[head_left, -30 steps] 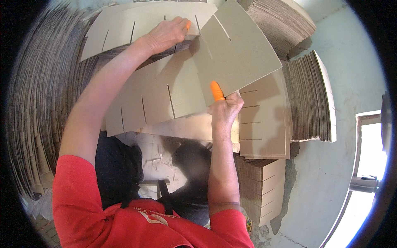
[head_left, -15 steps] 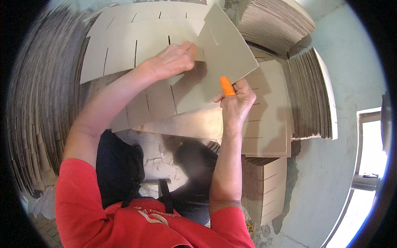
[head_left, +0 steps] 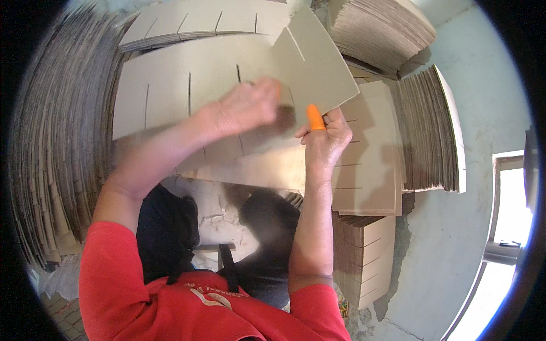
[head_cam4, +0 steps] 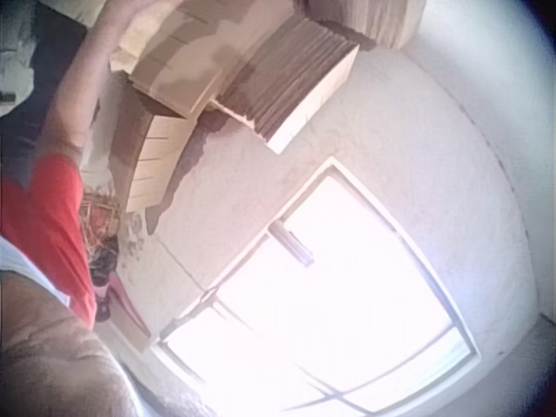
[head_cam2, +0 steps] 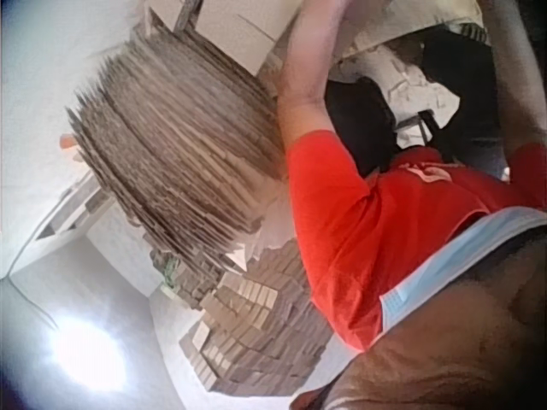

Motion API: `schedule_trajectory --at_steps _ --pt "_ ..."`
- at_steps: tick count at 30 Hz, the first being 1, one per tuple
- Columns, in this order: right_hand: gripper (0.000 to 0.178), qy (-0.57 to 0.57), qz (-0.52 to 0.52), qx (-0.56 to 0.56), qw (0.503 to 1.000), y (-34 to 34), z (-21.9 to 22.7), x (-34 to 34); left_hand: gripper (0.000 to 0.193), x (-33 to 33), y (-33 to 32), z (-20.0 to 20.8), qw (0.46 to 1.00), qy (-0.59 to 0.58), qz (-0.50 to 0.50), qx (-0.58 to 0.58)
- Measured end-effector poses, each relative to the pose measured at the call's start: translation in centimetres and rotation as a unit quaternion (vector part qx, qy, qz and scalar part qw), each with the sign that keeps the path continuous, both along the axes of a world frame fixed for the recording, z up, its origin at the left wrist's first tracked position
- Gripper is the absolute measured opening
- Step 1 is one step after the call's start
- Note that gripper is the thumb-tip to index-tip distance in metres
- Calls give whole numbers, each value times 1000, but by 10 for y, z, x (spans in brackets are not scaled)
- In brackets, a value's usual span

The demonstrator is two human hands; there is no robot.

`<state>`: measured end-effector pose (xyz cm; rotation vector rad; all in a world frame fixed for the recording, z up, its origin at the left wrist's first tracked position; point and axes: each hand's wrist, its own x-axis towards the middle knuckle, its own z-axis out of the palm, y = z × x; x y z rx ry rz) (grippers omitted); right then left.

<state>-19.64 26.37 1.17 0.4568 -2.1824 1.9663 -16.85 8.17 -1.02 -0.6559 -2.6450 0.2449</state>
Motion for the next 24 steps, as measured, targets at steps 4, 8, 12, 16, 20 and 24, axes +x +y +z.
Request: schedule_trajectory --at_steps 4,8,12,16,20,24 --pt "12 54 -56 64 995 5 -20 -8 40 37 32 6 995 -21 -44 86" --pt "17 16 -46 8 999 4 -18 -3 54 19 -4 33 948 0 -5 319" --pt "20 44 -31 38 998 0 -21 0 48 -62 -95 17 946 170 252 109" --pt "23 51 -25 26 998 -2 -19 1 35 -98 -142 3 956 9 292 10" --pt "19 40 -24 41 998 -3 -18 2 27 -98 -133 12 952 -75 281 -100" --pt "20 24 -17 55 998 -3 -19 5 9 -98 -151 -4 973 87 207 -54"
